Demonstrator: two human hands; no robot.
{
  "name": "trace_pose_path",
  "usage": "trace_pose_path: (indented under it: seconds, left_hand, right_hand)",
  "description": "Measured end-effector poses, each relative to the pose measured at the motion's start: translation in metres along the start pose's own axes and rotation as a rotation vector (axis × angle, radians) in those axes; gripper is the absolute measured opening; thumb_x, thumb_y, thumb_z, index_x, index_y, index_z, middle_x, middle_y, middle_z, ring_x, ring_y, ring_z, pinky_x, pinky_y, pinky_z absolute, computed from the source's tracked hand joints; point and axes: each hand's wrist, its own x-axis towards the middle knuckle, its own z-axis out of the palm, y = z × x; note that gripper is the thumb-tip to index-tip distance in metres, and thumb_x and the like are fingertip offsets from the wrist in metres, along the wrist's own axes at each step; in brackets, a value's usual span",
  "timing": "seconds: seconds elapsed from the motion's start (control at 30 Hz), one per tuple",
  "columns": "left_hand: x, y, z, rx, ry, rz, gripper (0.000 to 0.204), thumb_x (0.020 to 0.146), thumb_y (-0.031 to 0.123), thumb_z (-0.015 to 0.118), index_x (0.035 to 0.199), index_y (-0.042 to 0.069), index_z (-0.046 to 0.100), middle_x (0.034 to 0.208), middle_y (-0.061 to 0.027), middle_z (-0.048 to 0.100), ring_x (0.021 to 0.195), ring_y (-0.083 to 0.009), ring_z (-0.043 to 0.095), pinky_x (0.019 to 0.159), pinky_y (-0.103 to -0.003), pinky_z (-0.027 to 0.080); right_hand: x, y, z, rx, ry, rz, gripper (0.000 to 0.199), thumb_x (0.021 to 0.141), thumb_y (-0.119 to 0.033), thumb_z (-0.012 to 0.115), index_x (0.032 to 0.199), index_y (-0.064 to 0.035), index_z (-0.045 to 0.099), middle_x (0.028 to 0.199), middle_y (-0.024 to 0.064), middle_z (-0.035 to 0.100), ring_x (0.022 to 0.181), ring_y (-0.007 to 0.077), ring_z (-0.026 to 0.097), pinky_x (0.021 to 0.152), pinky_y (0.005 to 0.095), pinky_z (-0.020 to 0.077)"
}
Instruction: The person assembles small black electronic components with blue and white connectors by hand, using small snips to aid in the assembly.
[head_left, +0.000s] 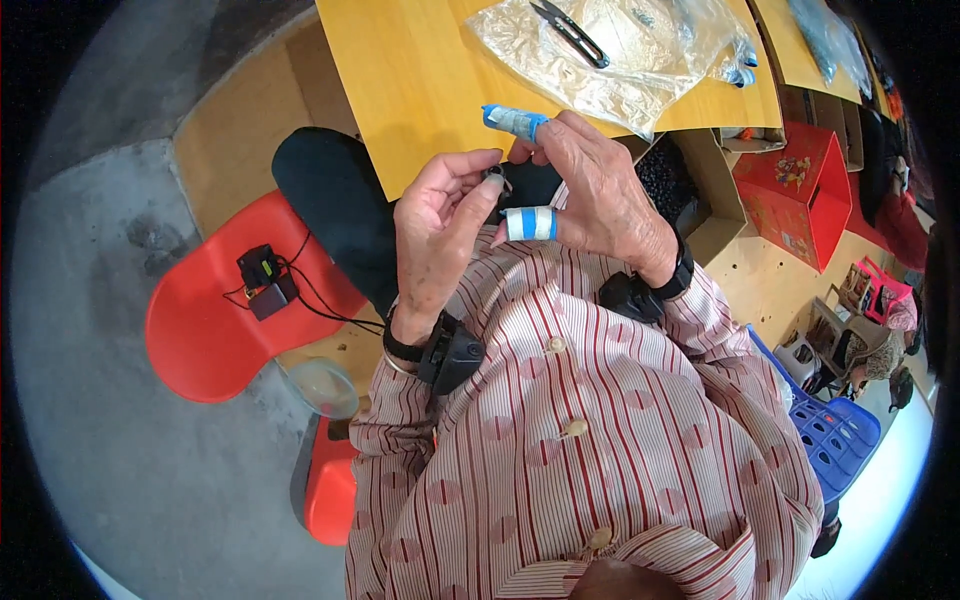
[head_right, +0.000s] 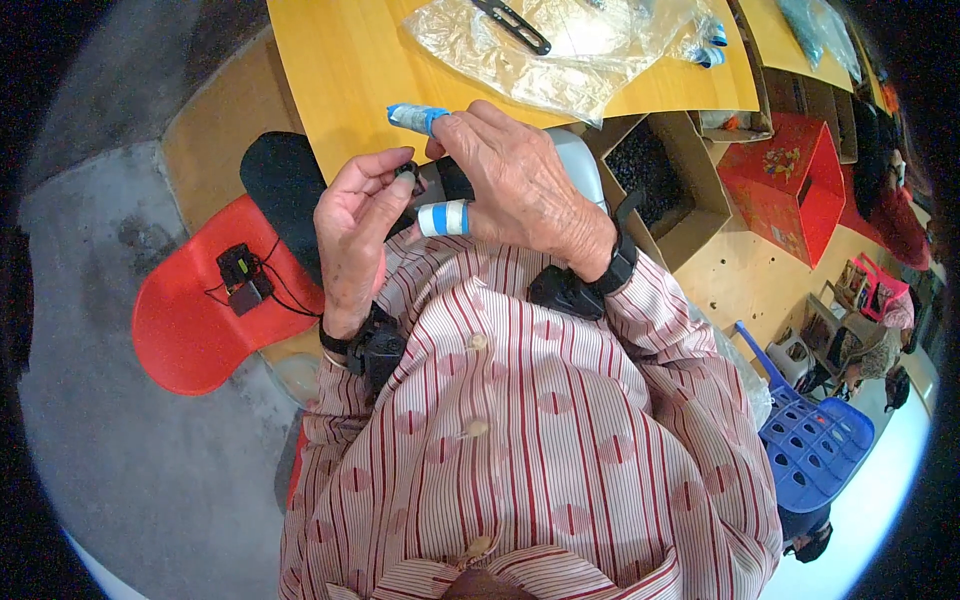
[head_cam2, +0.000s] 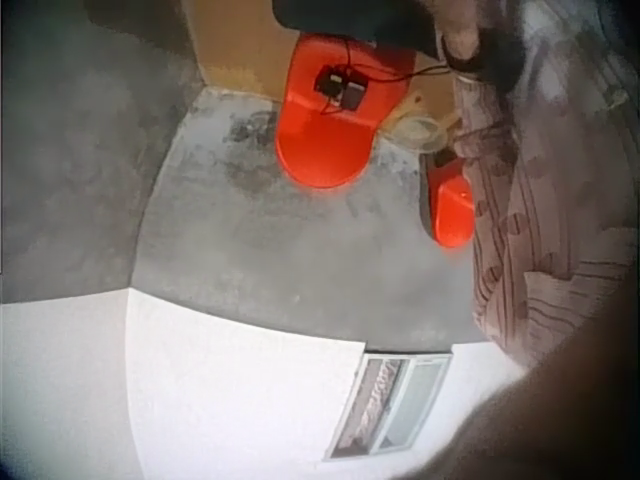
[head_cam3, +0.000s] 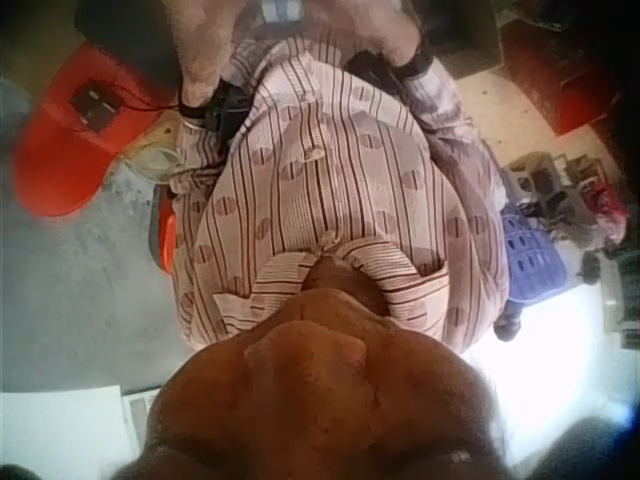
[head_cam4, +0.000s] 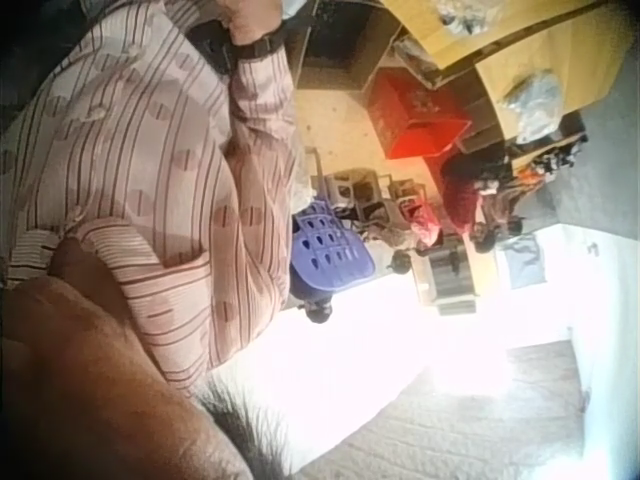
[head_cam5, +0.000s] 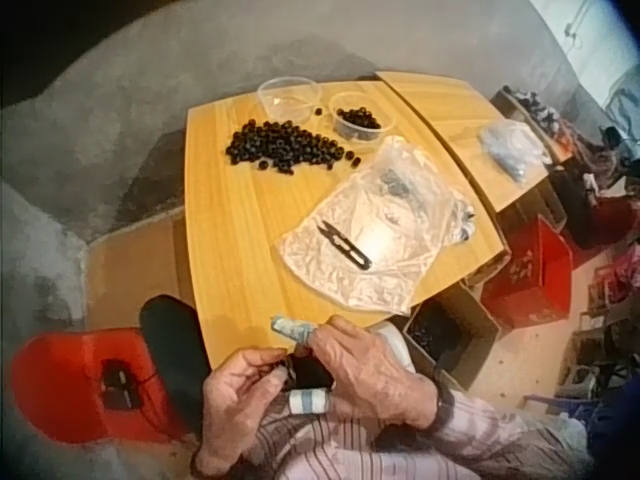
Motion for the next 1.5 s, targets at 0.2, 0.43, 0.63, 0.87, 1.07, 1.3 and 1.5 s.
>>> trace_pose_path:
  seconds: [0.2, 0.43, 0.63, 0.87, 1.07, 1.3, 1.5]
  left_hand:
    - [-0.003, 0.009, 0.003, -0.024, -0.059, -0.037, 0.022, 0.089, 0.0, 0.054, 0.11, -0.006, 0.054, 0.098, -0.0081, 0.061, 0.078, -0.007, 0.054, 0.064, -0.019, 0.047]
    - [-0.005, 0.011, 0.004, 0.051, -0.058, -0.071, 0.019, 0.091, 0.004, 0.054, 0.108, -0.004, 0.056, 0.093, -0.0042, 0.06, 0.073, -0.0048, 0.052, 0.062, -0.019, 0.045]
    - [-0.004, 0.01, 0.003, 0.071, -0.028, -0.069, 0.017, 0.093, 0.009, 0.052, 0.105, -0.002, 0.059, 0.086, -0.0007, 0.059, 0.069, -0.003, 0.049, 0.059, -0.018, 0.043]
    - [-0.003, 0.008, 0.003, 0.077, -0.041, -0.029, 0.015, 0.093, 0.009, 0.052, 0.102, -0.002, 0.058, 0.083, 0.0004, 0.057, 0.067, -0.0018, 0.048, 0.057, -0.017, 0.041]
    - [-0.003, 0.014, 0.007, 0.068, 0.01, -0.012, 0.011, 0.09, 0.007, 0.055, 0.096, -0.001, 0.053, 0.08, -0.003, 0.058, 0.065, -0.0032, 0.049, 0.056, -0.018, 0.041]
    - [0.001, 0.017, 0.005, 0.222, -0.02, -0.033, 0.009, 0.088, 0.003, 0.054, 0.095, -0.001, 0.05, 0.073, -0.0026, 0.059, 0.058, -0.0038, 0.048, 0.051, -0.019, 0.04]
    - [0.0, 0.008, 0.003, 0.239, -0.002, -0.01, 0.01, 0.087, 0.002, 0.053, 0.096, -0.002, 0.051, 0.075, -0.0034, 0.059, 0.06, -0.0038, 0.05, 0.051, -0.019, 0.041]
  right_hand:
    - [0.002, 0.004, -0.002, -0.008, -0.041, -0.008, 0.047, 0.065, -0.033, 0.074, 0.096, -0.0023, 0.056, 0.083, 0.0105, 0.058, 0.08, 0.0294, 0.058, 0.065, 0.0381, 0.0485]
    - [0.0, 0.002, 0.002, 0.059, -0.003, 0.005, 0.038, 0.063, -0.023, 0.073, 0.091, -0.0012, 0.058, 0.079, 0.0114, 0.057, 0.078, 0.0299, 0.057, 0.064, 0.0379, 0.0479]
    - [-0.001, 0.001, 0.004, 0.071, -0.015, 0.005, 0.043, 0.065, -0.03, 0.075, 0.091, -0.0011, 0.058, 0.078, 0.0115, 0.056, 0.076, 0.0302, 0.057, 0.064, 0.0377, 0.0475]
    - [-0.001, 0.002, 0.007, 0.101, 0.007, -0.005, 0.044, 0.065, -0.034, 0.075, 0.089, -0.0016, 0.058, 0.077, 0.0115, 0.056, 0.076, 0.03, 0.057, 0.063, 0.0378, 0.0473]
    - [-0.002, -0.002, 0.008, 0.086, -0.006, 0.006, 0.042, 0.065, -0.033, 0.074, 0.09, -0.0026, 0.059, 0.077, 0.0088, 0.057, 0.076, 0.0278, 0.057, 0.063, 0.0371, 0.0477]
    - [-0.004, -0.004, 0.006, 0.002, 0.002, -0.03, 0.037, 0.066, -0.03, 0.072, 0.09, -0.0054, 0.06, 0.076, 0.0054, 0.057, 0.076, 0.0248, 0.058, 0.059, 0.0363, 0.0479]
    - [-0.004, -0.005, 0.005, -0.048, -0.061, 0.019, 0.035, 0.067, -0.031, 0.071, 0.087, -0.0057, 0.059, 0.074, 0.0053, 0.056, 0.076, 0.0248, 0.058, 0.059, 0.0374, 0.0474]
